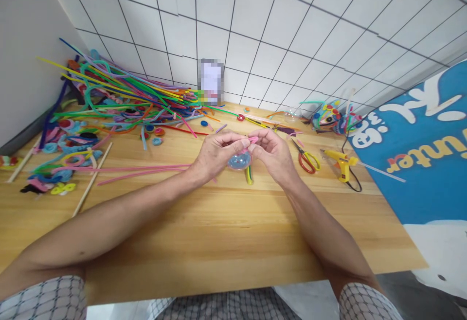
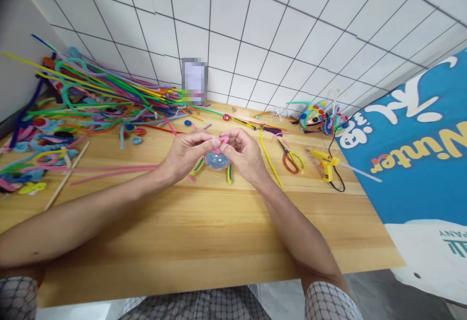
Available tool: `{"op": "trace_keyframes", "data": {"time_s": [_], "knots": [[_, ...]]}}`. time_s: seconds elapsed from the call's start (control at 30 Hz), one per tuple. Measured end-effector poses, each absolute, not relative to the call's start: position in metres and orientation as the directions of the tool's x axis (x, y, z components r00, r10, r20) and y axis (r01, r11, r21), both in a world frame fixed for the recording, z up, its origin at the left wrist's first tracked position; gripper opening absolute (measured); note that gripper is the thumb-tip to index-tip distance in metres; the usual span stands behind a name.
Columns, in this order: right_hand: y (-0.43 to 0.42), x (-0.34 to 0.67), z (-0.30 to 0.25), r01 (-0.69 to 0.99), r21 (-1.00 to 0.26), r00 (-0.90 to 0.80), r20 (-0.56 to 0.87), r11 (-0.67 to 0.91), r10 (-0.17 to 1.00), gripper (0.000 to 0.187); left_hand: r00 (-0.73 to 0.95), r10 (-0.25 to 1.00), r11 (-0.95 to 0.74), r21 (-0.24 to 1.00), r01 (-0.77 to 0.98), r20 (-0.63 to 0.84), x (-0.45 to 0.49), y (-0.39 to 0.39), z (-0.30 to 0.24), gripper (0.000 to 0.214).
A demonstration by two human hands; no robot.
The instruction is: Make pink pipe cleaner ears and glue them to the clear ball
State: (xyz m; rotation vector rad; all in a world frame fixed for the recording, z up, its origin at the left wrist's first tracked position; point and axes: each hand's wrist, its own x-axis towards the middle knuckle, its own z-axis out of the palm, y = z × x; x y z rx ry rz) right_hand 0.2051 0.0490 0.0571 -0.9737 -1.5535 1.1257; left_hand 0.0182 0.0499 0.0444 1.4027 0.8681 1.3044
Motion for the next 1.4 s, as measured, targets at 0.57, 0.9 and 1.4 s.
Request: {"op": "trace_keyframes", "data": {"time_s": [0.57,0.9,1.4], "knots": [[0.045,0.200,0.048,0.204,-0.909,-0.168,0.332,0.362,0.928,0.043,0.124,0.962,-0.219,0.958,-0.188,0.244,0.020,0.047,0.047,0.036],[0.046,0.204,0.049,0.265,-0.872,-0.169,0.378,0.411,0.910,0.044,0.249,0.959,-0.052,0.951,-0.306,0.133,0.017,0.051,0.047,0.041],[0.044,0.201,0.047,0.231,-0.883,-0.145,0.383,0.408,0.912,0.049,0.235,0.971,0.074,0.891,-0.447,0.037,0.027,0.047,0.046,0.051]]}}
